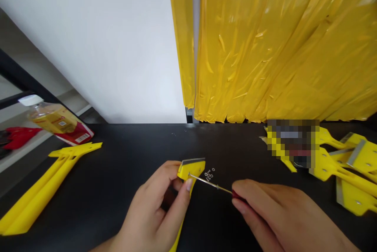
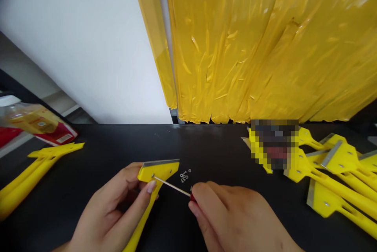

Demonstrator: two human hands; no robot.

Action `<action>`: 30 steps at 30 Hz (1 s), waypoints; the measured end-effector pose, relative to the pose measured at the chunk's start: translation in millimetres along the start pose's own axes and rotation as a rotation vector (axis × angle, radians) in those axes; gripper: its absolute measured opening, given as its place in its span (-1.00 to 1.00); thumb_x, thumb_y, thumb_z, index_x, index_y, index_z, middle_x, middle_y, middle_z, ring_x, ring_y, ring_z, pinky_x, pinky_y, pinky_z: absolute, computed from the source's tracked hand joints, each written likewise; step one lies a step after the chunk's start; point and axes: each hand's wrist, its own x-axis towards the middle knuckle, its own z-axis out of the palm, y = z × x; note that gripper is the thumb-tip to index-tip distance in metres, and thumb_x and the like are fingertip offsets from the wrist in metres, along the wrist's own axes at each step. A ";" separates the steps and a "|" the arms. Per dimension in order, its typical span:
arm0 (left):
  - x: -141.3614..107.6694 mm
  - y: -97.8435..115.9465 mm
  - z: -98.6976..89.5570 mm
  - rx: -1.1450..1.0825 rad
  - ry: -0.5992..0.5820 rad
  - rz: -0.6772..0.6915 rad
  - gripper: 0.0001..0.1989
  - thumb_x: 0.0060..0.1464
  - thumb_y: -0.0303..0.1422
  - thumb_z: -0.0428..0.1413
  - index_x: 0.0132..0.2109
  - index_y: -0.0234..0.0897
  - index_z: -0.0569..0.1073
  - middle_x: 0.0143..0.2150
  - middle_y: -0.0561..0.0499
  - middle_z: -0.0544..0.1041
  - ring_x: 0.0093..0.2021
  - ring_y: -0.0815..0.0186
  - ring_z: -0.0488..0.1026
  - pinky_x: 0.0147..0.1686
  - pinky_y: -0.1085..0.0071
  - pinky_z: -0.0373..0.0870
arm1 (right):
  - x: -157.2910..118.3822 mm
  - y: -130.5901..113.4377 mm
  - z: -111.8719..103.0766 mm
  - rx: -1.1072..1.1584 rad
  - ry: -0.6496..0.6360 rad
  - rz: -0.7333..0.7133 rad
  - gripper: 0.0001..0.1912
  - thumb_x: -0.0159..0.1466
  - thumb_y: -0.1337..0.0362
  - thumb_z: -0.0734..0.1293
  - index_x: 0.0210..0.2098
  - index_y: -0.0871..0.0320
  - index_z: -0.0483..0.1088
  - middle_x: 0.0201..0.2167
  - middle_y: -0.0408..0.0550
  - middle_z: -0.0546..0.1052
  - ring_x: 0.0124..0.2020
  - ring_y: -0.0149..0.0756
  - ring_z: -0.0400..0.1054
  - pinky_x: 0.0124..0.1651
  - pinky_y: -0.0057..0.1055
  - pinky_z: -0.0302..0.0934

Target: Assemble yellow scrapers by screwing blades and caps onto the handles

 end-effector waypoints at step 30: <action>10.9 32.6 16.8 -0.655 -0.013 -0.517 -0.83 0.26 -0.23 0.24 -0.26 -0.23 0.53 -0.33 0.05 0.65 -0.28 0.33 0.48 -0.21 0.47 0.38 | 3.0 -9.9 -22.3 0.070 0.081 0.353 -0.72 0.35 0.00 0.40 -0.25 0.01 0.31 -0.40 -0.25 0.45 -0.37 -0.28 0.38 -0.32 -0.35 0.18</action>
